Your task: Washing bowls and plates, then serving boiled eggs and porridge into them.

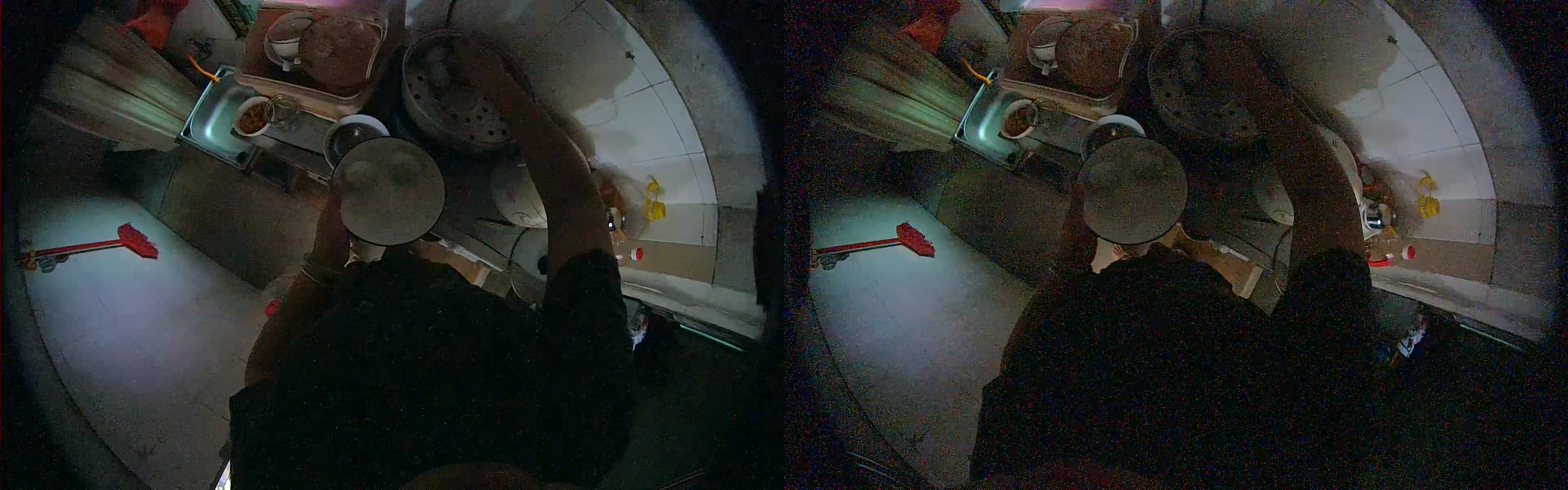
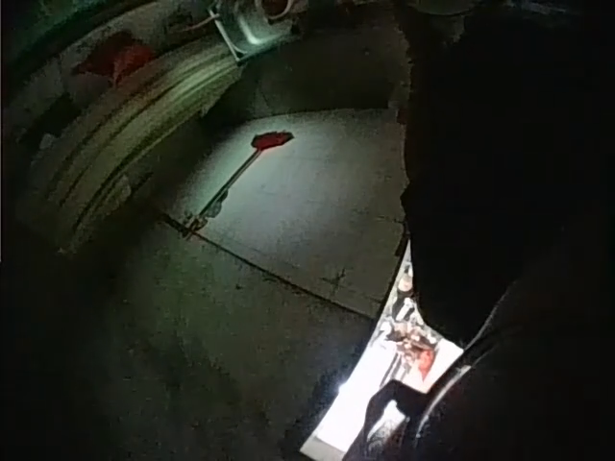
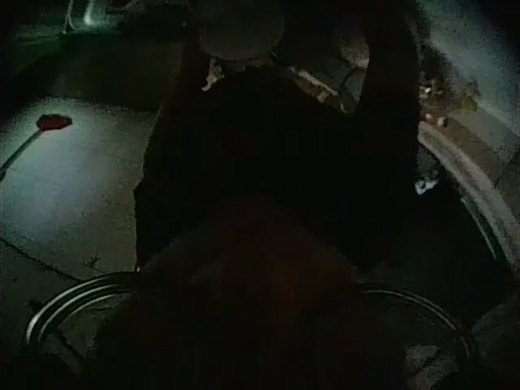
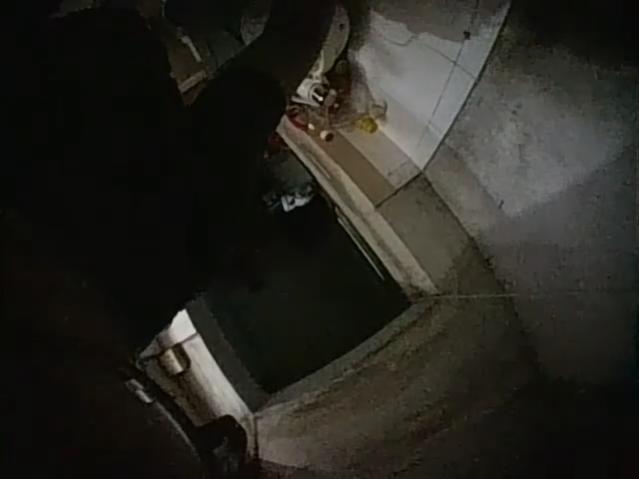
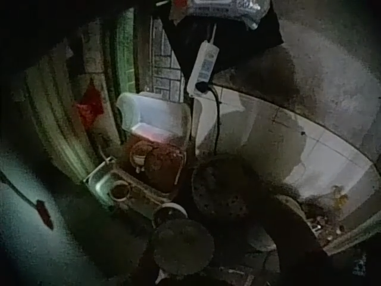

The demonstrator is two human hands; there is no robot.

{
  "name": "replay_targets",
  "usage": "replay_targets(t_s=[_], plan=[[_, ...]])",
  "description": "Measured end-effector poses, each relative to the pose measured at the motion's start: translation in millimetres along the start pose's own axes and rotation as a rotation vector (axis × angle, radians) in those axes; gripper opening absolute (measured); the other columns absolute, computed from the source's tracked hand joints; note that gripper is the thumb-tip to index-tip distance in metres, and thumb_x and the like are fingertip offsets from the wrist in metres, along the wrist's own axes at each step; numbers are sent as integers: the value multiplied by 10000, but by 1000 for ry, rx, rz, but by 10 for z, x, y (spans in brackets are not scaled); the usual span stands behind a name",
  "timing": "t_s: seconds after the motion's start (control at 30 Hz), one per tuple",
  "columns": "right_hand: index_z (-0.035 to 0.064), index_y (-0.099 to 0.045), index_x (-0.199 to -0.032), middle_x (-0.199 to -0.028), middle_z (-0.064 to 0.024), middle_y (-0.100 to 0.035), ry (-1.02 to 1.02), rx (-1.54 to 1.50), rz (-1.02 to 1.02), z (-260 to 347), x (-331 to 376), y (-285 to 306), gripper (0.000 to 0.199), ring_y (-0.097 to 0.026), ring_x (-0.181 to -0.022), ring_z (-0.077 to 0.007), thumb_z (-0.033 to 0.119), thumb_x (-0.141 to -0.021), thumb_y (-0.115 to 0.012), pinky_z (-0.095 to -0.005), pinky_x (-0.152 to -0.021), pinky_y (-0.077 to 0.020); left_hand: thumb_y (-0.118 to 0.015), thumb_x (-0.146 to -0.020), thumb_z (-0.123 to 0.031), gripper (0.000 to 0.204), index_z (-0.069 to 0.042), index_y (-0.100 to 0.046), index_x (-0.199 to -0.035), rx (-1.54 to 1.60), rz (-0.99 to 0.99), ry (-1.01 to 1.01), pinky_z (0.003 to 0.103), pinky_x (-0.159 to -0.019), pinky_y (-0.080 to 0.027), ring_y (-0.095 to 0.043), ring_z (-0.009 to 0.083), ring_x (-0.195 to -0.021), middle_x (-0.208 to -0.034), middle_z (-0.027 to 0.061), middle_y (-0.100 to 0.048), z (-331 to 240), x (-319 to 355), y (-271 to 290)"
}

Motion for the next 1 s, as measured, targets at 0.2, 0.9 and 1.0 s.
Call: replay_targets(t_s=[0.2,0.9,1.0], plan=[[150,-458,-1246,-1134,-144,-536,36,-48,-57,-41,148,-23,446,-501,-1045,-336,171,-810,-551,-450,-907,-392,-273,-905,-534,676,-17,-260,-1339,104,14,82,424,-975,-332,-390,299,-1196,-1286,192,-400,-104,-59,-104],[119,-526,-1155,-1313,-143,-353,497,-182,-84,2380,1963,1637,486,-349,-1213,-281,148,-698,-690,-424,-956,-380,-276,-901,-547,681,-24,-270,-1336,335,118,120,400,-912,-398,-434,304,-1154,-1264,192,-424,157,-95,-242],[97,-524,-1136,-1192,-182,-466,311,-429,-63,1992,2163,2070,377,-465,-1103,-317,235,-787,-563,-490,-876,-414,-327,-883,-562,704,-35,-259,-1345,-565,114,-238,409,-921,-389,-428,306,-1158,-1272,189,-413,187,-74,-250]])
Point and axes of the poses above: each hand's wrist, its own x-axis away from the middle knuckle, its own y-axis out of the back of the hand, z = x × y, the point moved 1 cm from there along -x, towards the middle knuckle
